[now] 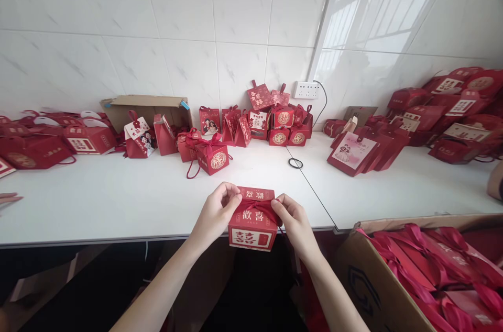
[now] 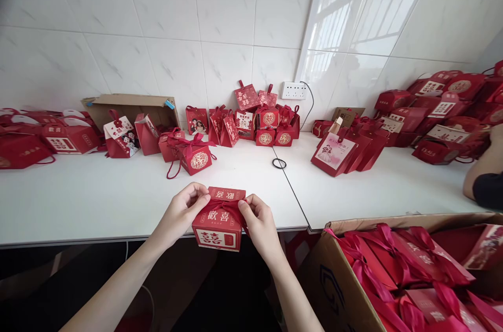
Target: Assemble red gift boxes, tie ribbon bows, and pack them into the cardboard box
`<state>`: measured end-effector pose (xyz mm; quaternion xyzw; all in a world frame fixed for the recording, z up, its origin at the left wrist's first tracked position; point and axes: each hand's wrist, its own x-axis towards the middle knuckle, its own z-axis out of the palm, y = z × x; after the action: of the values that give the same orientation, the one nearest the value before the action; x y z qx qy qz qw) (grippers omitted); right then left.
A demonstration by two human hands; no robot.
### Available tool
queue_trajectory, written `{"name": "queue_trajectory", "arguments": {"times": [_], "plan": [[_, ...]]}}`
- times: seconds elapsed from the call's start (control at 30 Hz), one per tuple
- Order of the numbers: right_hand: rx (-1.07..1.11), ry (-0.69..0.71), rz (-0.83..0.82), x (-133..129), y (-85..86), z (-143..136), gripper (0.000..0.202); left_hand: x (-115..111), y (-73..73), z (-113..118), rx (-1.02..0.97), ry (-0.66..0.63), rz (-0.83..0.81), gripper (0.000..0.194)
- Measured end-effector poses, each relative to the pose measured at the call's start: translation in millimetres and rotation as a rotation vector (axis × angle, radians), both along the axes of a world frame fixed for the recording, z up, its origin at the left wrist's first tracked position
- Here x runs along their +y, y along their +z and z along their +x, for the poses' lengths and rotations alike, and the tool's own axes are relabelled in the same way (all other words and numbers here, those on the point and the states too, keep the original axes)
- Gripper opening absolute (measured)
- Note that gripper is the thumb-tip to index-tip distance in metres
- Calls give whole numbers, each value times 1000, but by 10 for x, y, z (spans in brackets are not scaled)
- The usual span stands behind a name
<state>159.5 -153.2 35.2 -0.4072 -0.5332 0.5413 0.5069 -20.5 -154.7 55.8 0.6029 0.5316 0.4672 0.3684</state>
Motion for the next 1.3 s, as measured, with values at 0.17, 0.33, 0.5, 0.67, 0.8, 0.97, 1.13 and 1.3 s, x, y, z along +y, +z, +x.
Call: {"name": "queue_trajectory", "arguments": {"times": [0.17,0.33,0.5,0.67,0.8,0.97,1.13,1.3], "plan": [[142,-5,-92,4,-33,-2,37,-60,-22,53,5,45,39,18],[257,-2,-182,-6,-61,0,37,-98,-69,92,10,85,67,16],[116,-23,-142,52,-81,57,36,-68,-74,68,-6,79,38,13],[-435,-451,440,-83,79,58,16,-30,-42,17,-40,6,-40,14],[-763,-160,920,-272,233,-147,16,-9,-18,16,-99,-52,-55,17],[-995,-41,1094,-279,191,-283,30,18,-28,8,-115,-83,-65,18],[-908,-146,1182,-263,114,-232,12,26,-50,0,-39,-70,-11,18],[-641,-233,1184,-307,31,-144,14,-19,-25,32,93,-39,51,15]]}}
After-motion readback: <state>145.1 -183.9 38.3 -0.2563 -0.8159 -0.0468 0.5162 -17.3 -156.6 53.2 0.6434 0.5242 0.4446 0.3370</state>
